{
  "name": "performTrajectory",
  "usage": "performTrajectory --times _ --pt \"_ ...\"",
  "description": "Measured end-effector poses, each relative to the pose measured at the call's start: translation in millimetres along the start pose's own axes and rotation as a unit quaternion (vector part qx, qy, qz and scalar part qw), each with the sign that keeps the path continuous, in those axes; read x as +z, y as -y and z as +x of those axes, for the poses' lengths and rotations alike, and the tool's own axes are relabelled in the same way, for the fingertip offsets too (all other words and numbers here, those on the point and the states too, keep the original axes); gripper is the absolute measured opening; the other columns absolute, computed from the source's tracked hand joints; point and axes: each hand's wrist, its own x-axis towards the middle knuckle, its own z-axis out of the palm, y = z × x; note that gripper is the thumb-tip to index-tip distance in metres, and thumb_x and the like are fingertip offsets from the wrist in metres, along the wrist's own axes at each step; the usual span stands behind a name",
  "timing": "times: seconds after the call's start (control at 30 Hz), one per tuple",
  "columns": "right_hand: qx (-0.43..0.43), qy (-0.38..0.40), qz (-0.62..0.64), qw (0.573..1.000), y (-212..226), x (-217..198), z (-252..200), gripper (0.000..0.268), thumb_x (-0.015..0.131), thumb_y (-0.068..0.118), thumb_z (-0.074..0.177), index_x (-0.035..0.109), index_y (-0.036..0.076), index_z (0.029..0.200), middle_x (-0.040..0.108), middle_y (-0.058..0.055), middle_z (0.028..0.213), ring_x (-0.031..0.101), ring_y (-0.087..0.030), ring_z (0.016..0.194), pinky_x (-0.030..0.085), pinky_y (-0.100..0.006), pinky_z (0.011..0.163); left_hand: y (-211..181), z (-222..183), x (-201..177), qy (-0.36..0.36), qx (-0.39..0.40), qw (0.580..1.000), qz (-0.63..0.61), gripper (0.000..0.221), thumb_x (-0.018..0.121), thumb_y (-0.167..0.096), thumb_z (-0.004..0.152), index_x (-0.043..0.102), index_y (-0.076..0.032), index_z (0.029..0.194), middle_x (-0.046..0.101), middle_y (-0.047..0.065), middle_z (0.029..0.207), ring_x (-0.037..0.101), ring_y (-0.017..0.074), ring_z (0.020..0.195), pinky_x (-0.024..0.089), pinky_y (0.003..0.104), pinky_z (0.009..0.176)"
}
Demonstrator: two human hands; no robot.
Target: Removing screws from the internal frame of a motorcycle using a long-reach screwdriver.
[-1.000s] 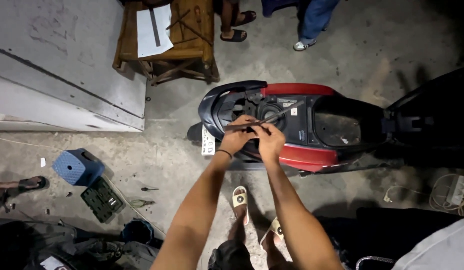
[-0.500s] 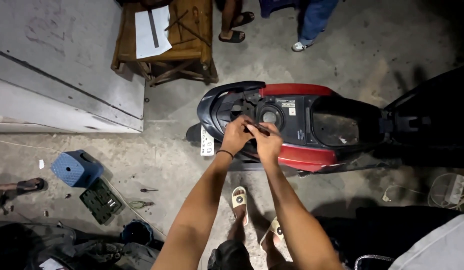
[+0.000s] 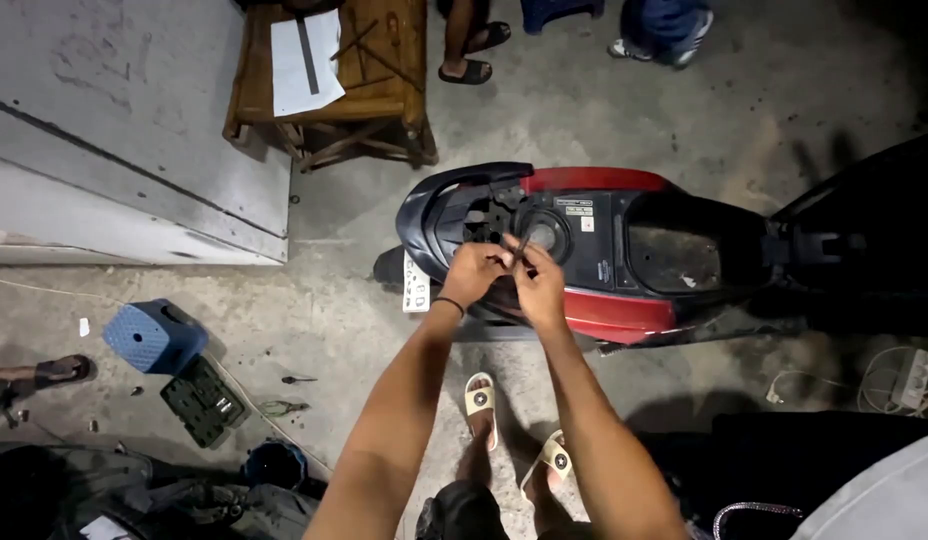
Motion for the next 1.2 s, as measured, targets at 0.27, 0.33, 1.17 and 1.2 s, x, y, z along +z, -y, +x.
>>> performTrajectory --times 0.27,0.33,1.17,1.2 --pt "0.151 -0.124 -0.022 0.980 -17.7 10.5 -4.1 0.032 0.100 0.027 0.064 0.076 0.019 0.084 0.075 0.000 0.080 0.071 -0.017 0.072 0.055 -0.030 0.070 -11.8 -3.4 -3.7 -0.022 0.017 0.996 0.090 0.009 0.079 -0.017 0.083 0.075 -0.009 0.084 0.074 0.011 0.075 0.072 0.0275 0.075 0.057 0.032 0.073" --pt "0.137 -0.138 -0.029 0.980 -20.8 13.2 -2.8 0.034 0.101 0.027 0.062 0.075 0.018 0.082 0.074 -0.002 0.076 0.070 -0.020 0.071 0.054 -0.032 0.066 -27.0 -8.4 -8.9 -0.037 -0.027 0.999 0.027 0.008 0.074 -0.017 0.086 0.073 -0.010 0.082 0.071 0.011 0.073 0.070 0.0285 0.075 0.056 0.035 0.072" --pt "0.175 -0.087 0.001 0.981 21.3 11.4 -8.5 0.016 0.084 0.023 0.083 0.083 0.023 0.099 0.079 -0.006 0.101 0.073 -0.024 0.103 0.056 -0.034 0.089 -86.1 -5.2 -31.2 0.129 0.007 0.966 0.226 0.029 0.079 -0.014 0.083 0.070 0.007 0.102 0.072 0.028 0.102 0.068 0.0432 0.105 0.055 0.048 0.095" --pt "0.147 -0.091 0.034 0.984 22.1 10.6 -8.3 0.019 0.078 0.016 0.089 0.083 0.020 0.107 0.078 -0.009 0.109 0.071 -0.026 0.109 0.056 -0.037 0.093 -96.6 -3.6 -32.0 0.173 -0.007 0.943 0.285 0.028 0.074 -0.015 0.092 0.070 0.009 0.105 0.072 0.028 0.104 0.069 0.0417 0.106 0.055 0.047 0.097"
